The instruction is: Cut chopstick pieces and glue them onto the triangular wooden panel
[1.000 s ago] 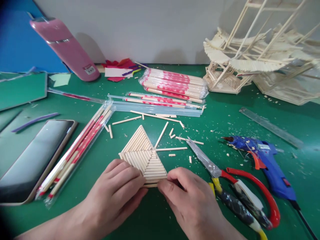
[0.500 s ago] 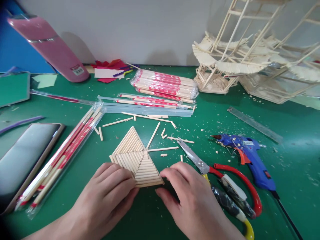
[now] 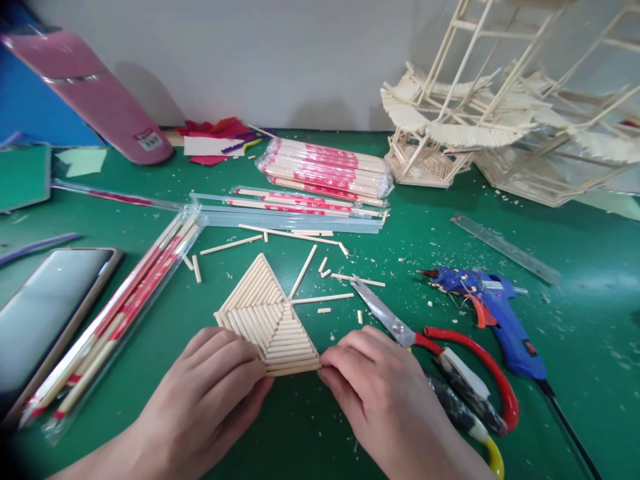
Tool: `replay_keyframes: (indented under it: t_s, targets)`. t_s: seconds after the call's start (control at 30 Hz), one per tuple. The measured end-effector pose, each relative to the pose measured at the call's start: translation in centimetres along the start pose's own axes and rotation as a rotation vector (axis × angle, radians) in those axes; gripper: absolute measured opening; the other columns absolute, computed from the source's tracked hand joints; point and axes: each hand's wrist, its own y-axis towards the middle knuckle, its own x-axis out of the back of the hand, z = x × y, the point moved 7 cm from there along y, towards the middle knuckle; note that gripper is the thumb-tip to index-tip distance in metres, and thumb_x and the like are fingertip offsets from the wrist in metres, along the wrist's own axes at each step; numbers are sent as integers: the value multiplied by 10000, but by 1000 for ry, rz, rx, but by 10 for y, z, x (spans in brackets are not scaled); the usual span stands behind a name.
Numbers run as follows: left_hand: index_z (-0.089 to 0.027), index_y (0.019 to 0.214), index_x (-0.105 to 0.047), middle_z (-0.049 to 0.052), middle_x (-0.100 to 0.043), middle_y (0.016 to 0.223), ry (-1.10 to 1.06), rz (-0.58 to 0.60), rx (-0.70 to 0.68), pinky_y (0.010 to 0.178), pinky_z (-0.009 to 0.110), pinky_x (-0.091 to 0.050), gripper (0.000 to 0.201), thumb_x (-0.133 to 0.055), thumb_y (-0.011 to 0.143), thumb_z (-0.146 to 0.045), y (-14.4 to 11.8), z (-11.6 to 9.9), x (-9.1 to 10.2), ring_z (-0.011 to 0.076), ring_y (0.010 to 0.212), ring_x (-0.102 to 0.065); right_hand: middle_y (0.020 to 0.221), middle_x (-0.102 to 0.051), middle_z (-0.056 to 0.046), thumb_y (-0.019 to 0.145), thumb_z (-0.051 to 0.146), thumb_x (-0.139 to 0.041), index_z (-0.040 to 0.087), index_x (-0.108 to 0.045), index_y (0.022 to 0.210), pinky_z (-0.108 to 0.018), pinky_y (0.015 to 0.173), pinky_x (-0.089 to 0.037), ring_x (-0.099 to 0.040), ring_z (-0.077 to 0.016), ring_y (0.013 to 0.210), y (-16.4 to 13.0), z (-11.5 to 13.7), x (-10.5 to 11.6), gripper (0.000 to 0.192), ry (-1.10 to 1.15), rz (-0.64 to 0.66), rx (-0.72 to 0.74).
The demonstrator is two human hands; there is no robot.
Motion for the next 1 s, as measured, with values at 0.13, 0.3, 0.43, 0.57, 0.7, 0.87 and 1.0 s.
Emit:
replay_keyframes:
  t_s: [0.13,0.3,0.43,0.57,0.7,0.87,1.0]
  targets:
    - [-163,798,-514,23,-529,733,-47,40,39,630,338,-348,66,-493,807,-100,-4,3,-2,159,668,-423,756,-595,-12,831,132,-491,206,-599,852,-269,600,-453,-552,-132,681,0,-1,0,133,12,-11,7]
    - [-154,827,-492,44,-521,791,-75,33,102,660,339,-387,45,-503,794,-125,-8,5,1,175,733,-434,778,-595,-13,843,168,-491,209,-593,870,-265,600,-467,-562,-127,695,-2,-2,-1,114,-2,1,21]
    - [-152,777,-489,47,-514,775,-82,30,124,661,328,-406,44,-500,783,-110,-7,4,4,174,732,-435,780,-591,-7,851,187,-488,214,-581,872,-268,612,-468,-564,-125,700,-3,-3,-2,99,-24,0,36]
    - [-156,753,-491,50,-515,773,-70,28,121,653,323,-407,58,-481,793,-116,-6,4,5,175,730,-445,785,-598,-12,855,206,-478,214,-592,874,-266,610,-462,-569,-130,700,-2,-4,-3,116,-44,16,36]
    - [-163,780,-513,48,-531,778,-40,41,84,645,331,-392,63,-464,812,-141,-6,3,4,177,719,-456,780,-598,-3,855,206,-473,222,-593,864,-264,615,-454,-571,-133,710,-2,-4,-3,121,-43,21,28]
    - [-163,832,-538,45,-548,780,-27,61,40,648,336,-365,87,-457,826,-131,-6,0,3,172,709,-460,801,-596,-9,856,195,-477,219,-584,877,-272,629,-452,-561,-135,720,-2,-4,-3,112,-30,24,37]
    - [-164,818,-539,34,-550,762,1,58,33,654,333,-356,106,-448,833,-113,-6,-1,0,160,692,-459,789,-601,-11,851,181,-479,214,-596,877,-262,622,-452,-567,-134,713,-1,-3,-2,125,-40,12,46]
